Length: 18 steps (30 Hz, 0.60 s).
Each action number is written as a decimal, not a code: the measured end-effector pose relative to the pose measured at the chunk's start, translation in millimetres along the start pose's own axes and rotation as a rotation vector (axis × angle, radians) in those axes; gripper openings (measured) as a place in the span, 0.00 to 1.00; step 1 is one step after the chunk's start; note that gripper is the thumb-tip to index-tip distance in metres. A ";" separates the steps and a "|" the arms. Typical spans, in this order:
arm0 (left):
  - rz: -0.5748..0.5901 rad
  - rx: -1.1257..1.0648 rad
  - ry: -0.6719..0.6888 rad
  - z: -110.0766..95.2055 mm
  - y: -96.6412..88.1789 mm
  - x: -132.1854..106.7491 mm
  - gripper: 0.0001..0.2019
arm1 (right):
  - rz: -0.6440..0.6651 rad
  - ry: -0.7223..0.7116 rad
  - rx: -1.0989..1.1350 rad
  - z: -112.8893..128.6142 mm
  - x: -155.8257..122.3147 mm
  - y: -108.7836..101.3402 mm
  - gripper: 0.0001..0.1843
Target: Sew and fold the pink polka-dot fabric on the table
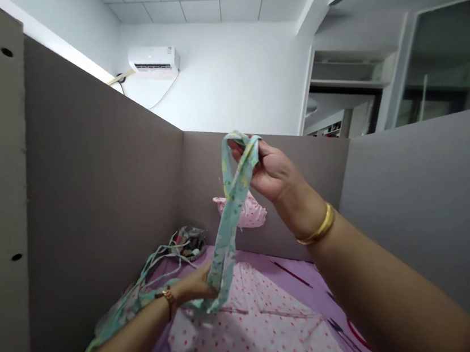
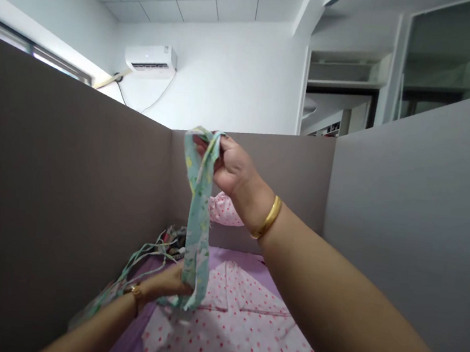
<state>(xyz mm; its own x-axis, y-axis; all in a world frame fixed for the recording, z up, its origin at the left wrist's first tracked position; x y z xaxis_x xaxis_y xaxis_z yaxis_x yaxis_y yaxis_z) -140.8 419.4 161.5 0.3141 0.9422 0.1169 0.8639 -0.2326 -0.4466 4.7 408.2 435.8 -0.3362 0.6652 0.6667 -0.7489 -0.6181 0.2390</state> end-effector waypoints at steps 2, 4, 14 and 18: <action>0.075 -0.016 -0.075 6.3 22.7 4.9 0.14 | 0.071 -0.025 -0.035 13.8 -1.7 7.2 0.09; 0.126 -0.063 -0.115 8.5 31.5 3.8 0.04 | 0.067 -0.031 -0.036 27.8 -2.8 2.7 0.11; 0.464 -0.539 -0.018 -82.6 51.9 -16.3 0.32 | -0.179 0.008 -0.110 29.1 7.1 -41.0 0.11; 0.392 -0.627 -0.115 -77.4 41.2 -28.4 0.23 | -0.449 -0.083 -0.287 49.1 7.4 -98.8 0.09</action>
<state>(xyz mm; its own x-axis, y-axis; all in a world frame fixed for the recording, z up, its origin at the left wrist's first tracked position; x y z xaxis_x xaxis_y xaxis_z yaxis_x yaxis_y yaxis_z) -83.6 364.4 208.4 0.6315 0.7734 -0.0560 0.7706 -0.6178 0.1566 104.2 453.7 451.7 0.0909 0.7950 0.5997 -0.9386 -0.1330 0.3185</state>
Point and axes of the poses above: each hand's wrist, its own x-axis towards the middle knuckle, its own y-axis out of the palm, z = x × y, the point moved 2 cm from there along x, towards the middle knuckle, and after that the axes turned 4 degrees about -x, right-handed, at the moved point
